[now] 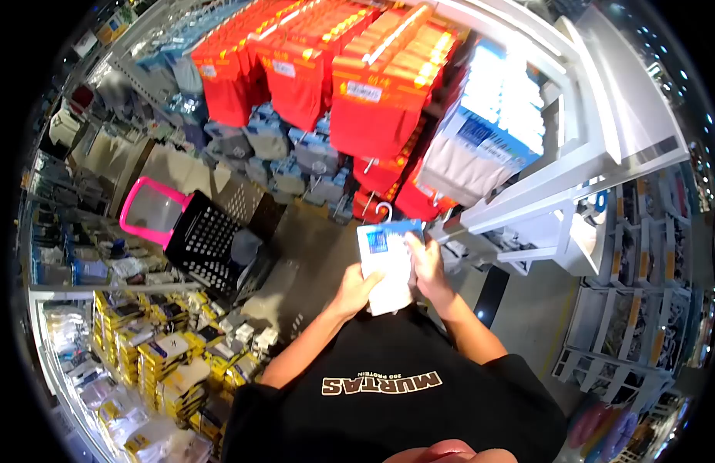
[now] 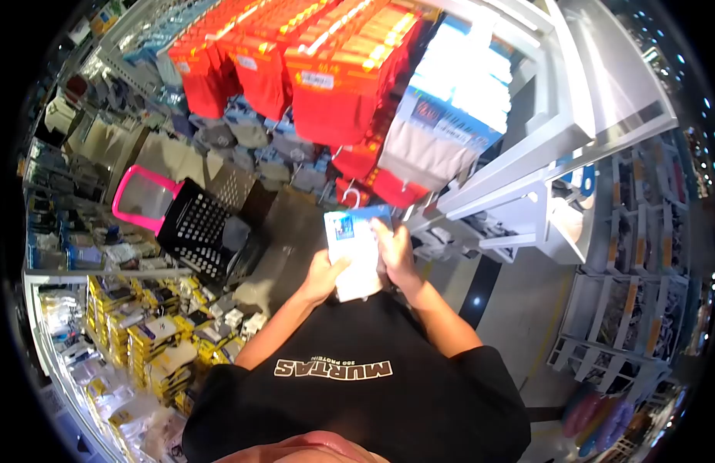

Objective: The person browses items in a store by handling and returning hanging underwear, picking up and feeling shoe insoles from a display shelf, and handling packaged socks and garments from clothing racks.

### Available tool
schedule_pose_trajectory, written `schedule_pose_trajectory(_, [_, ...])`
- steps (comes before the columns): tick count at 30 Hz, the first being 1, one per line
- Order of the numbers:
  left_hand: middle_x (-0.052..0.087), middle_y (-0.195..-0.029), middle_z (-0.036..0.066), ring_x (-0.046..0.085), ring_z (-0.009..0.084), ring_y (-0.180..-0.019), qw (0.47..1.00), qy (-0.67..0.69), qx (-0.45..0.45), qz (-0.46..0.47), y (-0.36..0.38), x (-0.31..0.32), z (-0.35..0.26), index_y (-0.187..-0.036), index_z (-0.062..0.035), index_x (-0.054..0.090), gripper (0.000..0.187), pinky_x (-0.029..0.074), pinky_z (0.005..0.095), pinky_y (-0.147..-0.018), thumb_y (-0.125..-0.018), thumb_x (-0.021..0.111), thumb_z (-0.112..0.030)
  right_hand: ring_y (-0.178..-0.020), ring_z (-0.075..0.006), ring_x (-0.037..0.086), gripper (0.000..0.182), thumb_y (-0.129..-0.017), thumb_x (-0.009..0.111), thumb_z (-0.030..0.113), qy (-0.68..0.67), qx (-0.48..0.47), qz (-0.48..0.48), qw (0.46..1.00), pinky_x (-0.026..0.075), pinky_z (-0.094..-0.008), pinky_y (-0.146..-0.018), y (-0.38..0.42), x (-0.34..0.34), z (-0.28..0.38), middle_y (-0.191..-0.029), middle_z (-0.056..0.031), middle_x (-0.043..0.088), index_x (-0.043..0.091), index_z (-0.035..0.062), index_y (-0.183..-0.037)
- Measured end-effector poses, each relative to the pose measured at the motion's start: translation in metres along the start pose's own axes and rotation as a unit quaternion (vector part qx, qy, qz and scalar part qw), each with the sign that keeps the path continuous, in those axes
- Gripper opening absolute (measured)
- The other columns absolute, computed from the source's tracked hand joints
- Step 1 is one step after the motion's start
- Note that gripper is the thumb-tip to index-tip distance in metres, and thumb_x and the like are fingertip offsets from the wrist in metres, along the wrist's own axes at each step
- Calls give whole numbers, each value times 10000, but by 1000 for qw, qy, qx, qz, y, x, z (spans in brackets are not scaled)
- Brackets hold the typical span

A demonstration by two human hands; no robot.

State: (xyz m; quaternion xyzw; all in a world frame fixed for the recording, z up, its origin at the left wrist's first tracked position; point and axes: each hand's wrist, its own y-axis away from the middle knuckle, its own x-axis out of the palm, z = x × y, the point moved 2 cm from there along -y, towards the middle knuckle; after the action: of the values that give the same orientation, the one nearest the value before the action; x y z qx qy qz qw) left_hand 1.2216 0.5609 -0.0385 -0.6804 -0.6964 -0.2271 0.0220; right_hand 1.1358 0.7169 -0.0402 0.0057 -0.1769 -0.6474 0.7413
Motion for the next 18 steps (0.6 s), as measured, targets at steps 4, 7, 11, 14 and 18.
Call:
schedule_pose_trajectory(4, [672,-977,79,656,138,-842,997,74,-7,-33,1,-3,-17,-1156,35,588,292,553,292,-742,-973,604,-192,-842,-107,580,230,-949,644,170,-20,22,5,1000,477,-267,-749,-3,17,-20,-920,-27,630,598,-6,-1090])
schedule_pose_trajectory(7, [672,-904,58,646,118,-745,992,110,-15,-66,4,-12,-29,-1090,12,612,261,538,271,-651,-980,606,-225,-999,-144,567,444,-912,698,156,42,-6,-1,999,474,-293,-863,1,20,-35,-1155,-98,601,535,-33,-1279])
schedule_pose_trajectory(11, [658,-854,53,622,106,-677,979,156,-27,-127,4,-30,-31,-1028,-20,607,302,517,264,-596,-987,593,-319,-1078,-160,570,506,-890,702,133,146,-55,71,985,477,-300,-910,6,14,-28,-1179,-123,593,505,-4,-1335])
schedule_pose_trajectory(14, [650,-842,53,617,111,-656,962,213,-51,-162,4,-39,-20,-1000,-38,602,330,509,265,-578,-988,581,-367,-1150,-190,568,480,-799,767,100,229,-88,216,945,460,-346,-966,27,35,4,-1228,-97,588,594,8,-1237])
schedule_pose_trajectory(18, [655,-921,85,653,170,-777,942,247,-57,-219,1,-41,3,-1063,-34,592,460,547,312,-669,-1000,497,-479,-1164,-287,557,563,-739,834,202,331,-150,299,882,450,-349,-970,54,68,9,-1263,-148,555,603,24,-1221])
